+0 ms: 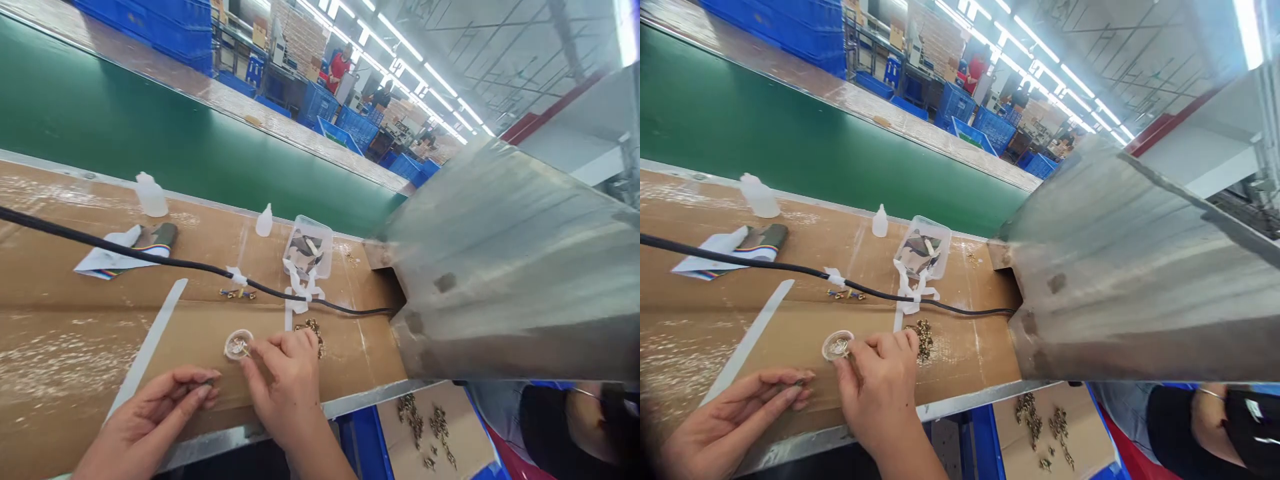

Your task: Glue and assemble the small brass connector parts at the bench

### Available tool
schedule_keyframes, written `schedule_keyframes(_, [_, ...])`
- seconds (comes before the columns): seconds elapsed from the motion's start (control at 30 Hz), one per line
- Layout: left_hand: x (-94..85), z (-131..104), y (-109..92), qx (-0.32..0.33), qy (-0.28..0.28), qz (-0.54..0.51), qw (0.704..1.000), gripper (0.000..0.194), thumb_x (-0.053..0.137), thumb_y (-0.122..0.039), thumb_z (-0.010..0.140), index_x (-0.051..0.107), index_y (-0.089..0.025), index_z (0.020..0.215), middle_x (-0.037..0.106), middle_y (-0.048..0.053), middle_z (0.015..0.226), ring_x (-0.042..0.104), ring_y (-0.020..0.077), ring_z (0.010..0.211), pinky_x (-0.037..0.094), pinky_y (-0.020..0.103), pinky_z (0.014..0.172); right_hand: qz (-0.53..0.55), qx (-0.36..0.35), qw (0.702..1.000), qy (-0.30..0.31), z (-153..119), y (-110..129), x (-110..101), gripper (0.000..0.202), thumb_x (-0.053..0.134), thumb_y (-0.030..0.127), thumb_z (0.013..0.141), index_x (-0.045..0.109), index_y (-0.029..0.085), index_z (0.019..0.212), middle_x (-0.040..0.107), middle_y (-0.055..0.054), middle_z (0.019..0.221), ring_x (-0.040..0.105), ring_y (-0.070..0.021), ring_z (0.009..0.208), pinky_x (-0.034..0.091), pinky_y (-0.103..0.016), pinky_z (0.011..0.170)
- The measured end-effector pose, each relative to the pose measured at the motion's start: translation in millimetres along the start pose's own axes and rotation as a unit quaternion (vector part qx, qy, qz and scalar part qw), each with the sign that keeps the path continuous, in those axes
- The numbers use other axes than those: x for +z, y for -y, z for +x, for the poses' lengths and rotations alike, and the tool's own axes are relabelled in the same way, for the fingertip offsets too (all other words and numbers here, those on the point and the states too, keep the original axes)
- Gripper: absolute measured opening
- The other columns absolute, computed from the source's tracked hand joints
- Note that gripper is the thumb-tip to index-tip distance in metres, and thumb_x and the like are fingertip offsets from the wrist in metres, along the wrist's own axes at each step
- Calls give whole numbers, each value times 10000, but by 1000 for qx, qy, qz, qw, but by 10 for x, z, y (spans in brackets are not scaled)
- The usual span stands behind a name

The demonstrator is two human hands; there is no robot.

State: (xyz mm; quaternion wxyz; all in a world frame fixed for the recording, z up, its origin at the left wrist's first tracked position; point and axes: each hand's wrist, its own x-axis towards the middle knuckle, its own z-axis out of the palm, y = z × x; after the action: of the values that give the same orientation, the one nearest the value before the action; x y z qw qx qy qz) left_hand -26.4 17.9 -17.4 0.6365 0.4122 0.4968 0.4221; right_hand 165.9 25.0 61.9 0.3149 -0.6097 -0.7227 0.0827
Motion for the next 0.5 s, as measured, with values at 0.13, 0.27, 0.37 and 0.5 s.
schedule_keyframes(0.13, [3, 21, 32, -3, 1, -6, 1000, 292, 783, -456, 702, 700, -276, 917, 749, -12, 927, 732, 204, 827, 589, 207, 796, 3, 0, 1000, -5, -38, -21, 2, 142, 587, 226, 904, 682, 291, 987, 603, 5, 813, 531, -158, 763, 319, -361, 808])
schedule_keyframes(0.27, [38, 14, -47, 8, 4, 6, 1000, 282, 769, -460, 715, 714, -261, 908, 759, 5, 882, 739, 212, 789, 601, 223, 774, 15, 0, 1000, -4, -49, -17, -83, 165, 646, 270, 864, 676, 284, 1025, 609, -7, 841, 538, -176, 787, 326, -369, 820])
schedule_keyframes(0.37, [16, 13, -20, 10, 3, 11, 1000, 267, 755, -450, 737, 710, -271, 929, 758, 0, 900, 736, 209, 809, 596, 227, 796, 30, 26, 999, -30, -109, -117, -181, 62, 646, 238, 853, 674, 246, 907, 613, -6, 817, 542, -178, 790, 342, -346, 804])
schedule_keyframes(0.5, [7, 13, 21, 8, -5, 10, 1000, 282, 761, -469, 722, 711, -288, 932, 759, -8, 951, 734, 226, 842, 607, 236, 781, 2, 100, 993, -65, -269, -421, -308, 157, 598, 249, 885, 606, 201, 736, 600, -1, 740, 540, -175, 756, 353, -306, 729])
